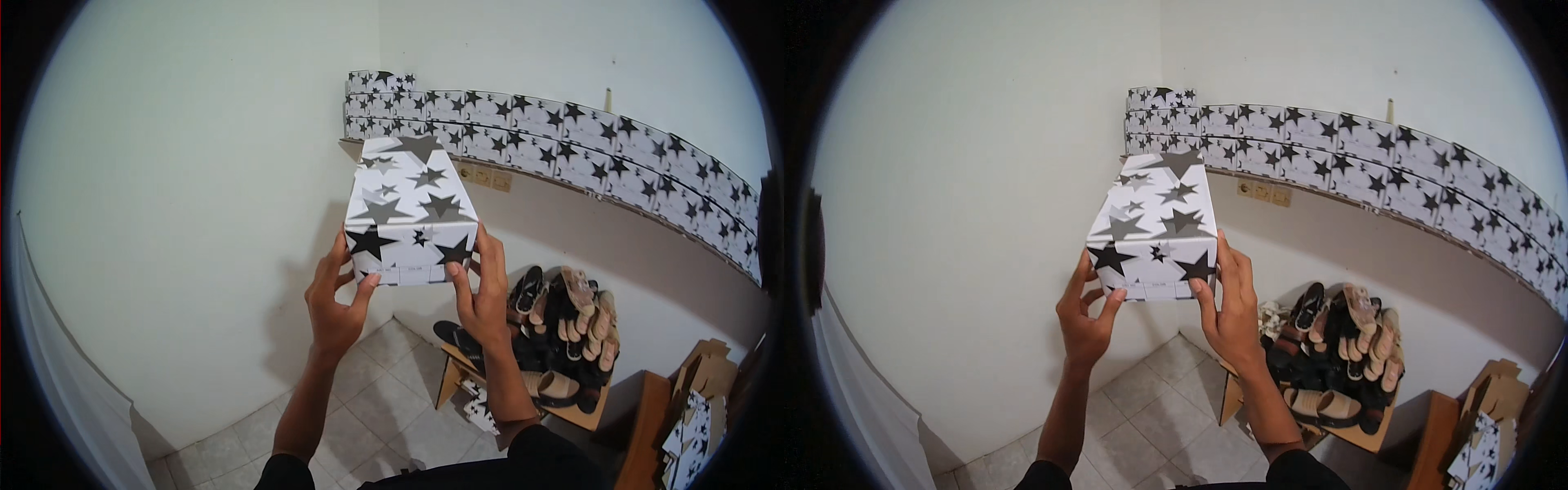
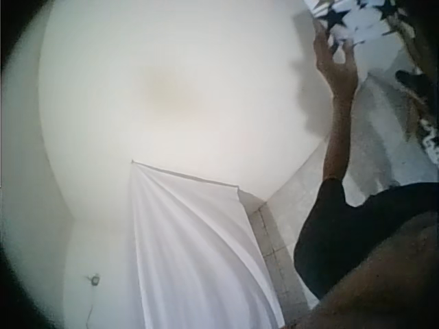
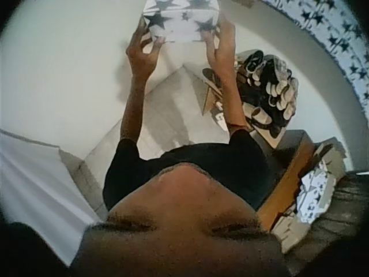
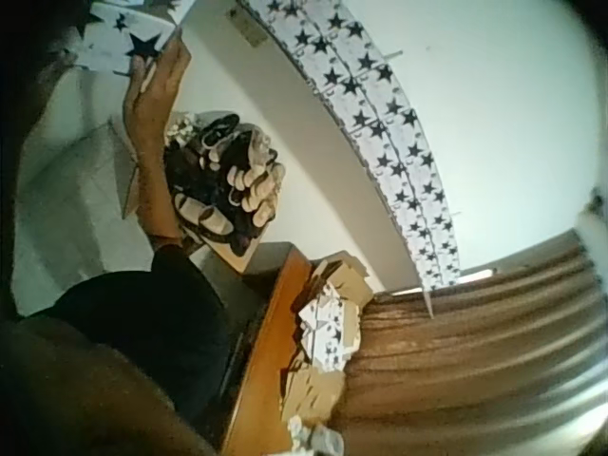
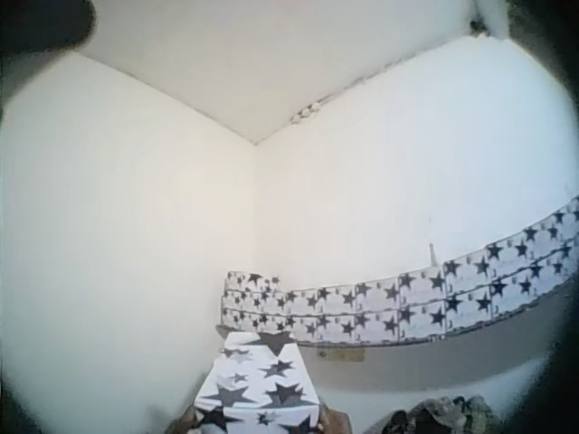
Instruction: Folding cardboard into shoeboxes, placing tissue paper inside, and stacking them on a shelf.
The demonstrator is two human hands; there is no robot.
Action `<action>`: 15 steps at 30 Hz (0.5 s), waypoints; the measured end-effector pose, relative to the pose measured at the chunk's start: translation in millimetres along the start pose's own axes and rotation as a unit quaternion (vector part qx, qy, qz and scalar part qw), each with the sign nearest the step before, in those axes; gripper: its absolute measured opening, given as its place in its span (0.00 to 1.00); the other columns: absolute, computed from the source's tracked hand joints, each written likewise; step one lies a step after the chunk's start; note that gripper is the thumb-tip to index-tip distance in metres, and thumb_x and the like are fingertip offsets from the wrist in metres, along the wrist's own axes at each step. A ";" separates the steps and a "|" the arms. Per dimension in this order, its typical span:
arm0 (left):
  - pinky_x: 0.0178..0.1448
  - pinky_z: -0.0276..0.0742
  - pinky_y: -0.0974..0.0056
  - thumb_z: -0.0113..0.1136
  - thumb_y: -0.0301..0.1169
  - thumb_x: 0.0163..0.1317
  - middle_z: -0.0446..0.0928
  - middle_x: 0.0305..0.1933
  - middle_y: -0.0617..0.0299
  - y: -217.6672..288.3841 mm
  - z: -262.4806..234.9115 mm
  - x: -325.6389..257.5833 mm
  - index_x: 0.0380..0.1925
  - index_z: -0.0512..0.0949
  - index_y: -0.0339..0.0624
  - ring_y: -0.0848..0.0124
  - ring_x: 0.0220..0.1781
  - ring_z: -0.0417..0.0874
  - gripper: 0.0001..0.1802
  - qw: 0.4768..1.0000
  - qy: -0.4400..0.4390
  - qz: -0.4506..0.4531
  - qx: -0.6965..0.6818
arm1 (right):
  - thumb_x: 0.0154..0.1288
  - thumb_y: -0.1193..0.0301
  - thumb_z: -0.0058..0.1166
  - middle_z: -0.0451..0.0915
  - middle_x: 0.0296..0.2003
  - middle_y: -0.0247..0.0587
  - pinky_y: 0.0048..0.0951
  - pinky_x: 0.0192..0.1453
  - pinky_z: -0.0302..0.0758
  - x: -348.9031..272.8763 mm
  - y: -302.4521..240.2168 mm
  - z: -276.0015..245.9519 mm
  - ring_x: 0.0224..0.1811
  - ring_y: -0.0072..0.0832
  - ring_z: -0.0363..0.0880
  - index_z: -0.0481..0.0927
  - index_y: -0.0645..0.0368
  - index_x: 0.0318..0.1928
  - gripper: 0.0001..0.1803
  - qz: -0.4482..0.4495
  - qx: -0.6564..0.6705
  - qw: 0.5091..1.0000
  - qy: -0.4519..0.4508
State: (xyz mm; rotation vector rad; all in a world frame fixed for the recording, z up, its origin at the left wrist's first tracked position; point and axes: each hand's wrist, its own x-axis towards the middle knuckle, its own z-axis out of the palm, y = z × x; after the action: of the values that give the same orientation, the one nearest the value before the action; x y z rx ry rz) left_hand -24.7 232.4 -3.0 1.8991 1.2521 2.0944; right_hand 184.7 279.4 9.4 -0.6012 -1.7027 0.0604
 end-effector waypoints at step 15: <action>0.59 0.86 0.53 0.65 0.20 0.63 0.72 0.69 0.43 -265.7 29.8 350.0 0.73 0.62 0.33 0.53 0.64 0.79 0.38 0.985 -0.010 0.136 -0.103 | 0.75 0.69 0.54 0.72 0.49 0.50 0.36 0.49 0.78 280.0 216.7 245.5 0.46 0.37 0.75 0.60 0.62 0.76 0.34 -0.130 -0.037 0.987 0.090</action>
State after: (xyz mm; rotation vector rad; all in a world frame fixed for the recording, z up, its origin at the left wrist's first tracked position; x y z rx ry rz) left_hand -208.1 611.8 124.8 2.0874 0.7695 2.2195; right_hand 6.0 653.6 126.5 -0.4214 -1.5975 -0.2368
